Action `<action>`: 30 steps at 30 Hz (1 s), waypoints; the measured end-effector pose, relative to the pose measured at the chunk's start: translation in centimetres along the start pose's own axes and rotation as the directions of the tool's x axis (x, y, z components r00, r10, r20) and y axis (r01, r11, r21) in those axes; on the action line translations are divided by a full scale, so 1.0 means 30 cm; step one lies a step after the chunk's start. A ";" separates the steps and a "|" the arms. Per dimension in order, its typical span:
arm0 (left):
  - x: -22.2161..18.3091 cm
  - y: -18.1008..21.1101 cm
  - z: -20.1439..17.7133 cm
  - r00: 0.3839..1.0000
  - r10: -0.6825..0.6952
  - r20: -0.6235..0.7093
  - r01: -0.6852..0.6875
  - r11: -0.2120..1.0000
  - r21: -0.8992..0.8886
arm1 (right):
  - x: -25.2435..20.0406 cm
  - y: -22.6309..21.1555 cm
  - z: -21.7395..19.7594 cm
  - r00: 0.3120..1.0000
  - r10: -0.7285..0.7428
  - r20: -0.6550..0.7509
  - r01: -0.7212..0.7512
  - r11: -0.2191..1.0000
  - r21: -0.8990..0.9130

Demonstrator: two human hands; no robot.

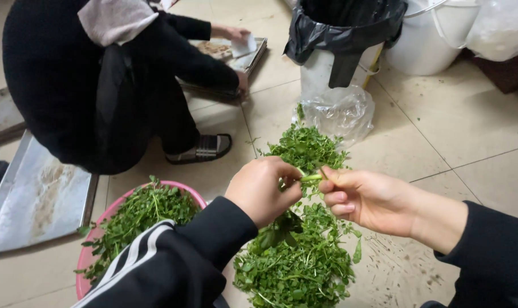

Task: Sorting and cleaning green leafy vegetables by hand

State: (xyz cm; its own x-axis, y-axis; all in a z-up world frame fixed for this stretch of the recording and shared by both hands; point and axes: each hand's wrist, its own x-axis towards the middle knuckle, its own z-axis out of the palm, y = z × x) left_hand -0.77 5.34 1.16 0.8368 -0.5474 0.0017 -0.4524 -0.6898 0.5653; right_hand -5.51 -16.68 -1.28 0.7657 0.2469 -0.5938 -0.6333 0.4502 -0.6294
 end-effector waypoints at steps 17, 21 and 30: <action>0.107 -0.073 0.040 0.907 -0.400 -0.132 0.317 0.854 -0.412 | 0.041 0.013 -0.017 0.992 -0.115 -0.050 0.118 0.991 0.056; 0.087 -0.177 -0.026 0.933 -0.272 -0.237 0.188 0.927 -0.324 | 0.038 -0.035 -0.069 0.979 -0.195 -0.051 0.195 0.981 0.001; -0.072 -0.464 -0.252 0.890 -0.338 -0.306 0.215 0.904 -0.370 | -0.067 -0.026 -0.100 0.998 -0.059 0.019 0.057 0.774 -0.631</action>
State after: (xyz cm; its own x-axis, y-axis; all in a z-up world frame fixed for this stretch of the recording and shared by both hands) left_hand 6.05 19.70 -0.48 0.9920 -0.1096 0.0629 -0.1143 -0.5656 0.8167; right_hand -6.87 -20.10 -1.10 0.8035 0.2363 -0.5464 -0.5167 -0.1791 -0.8373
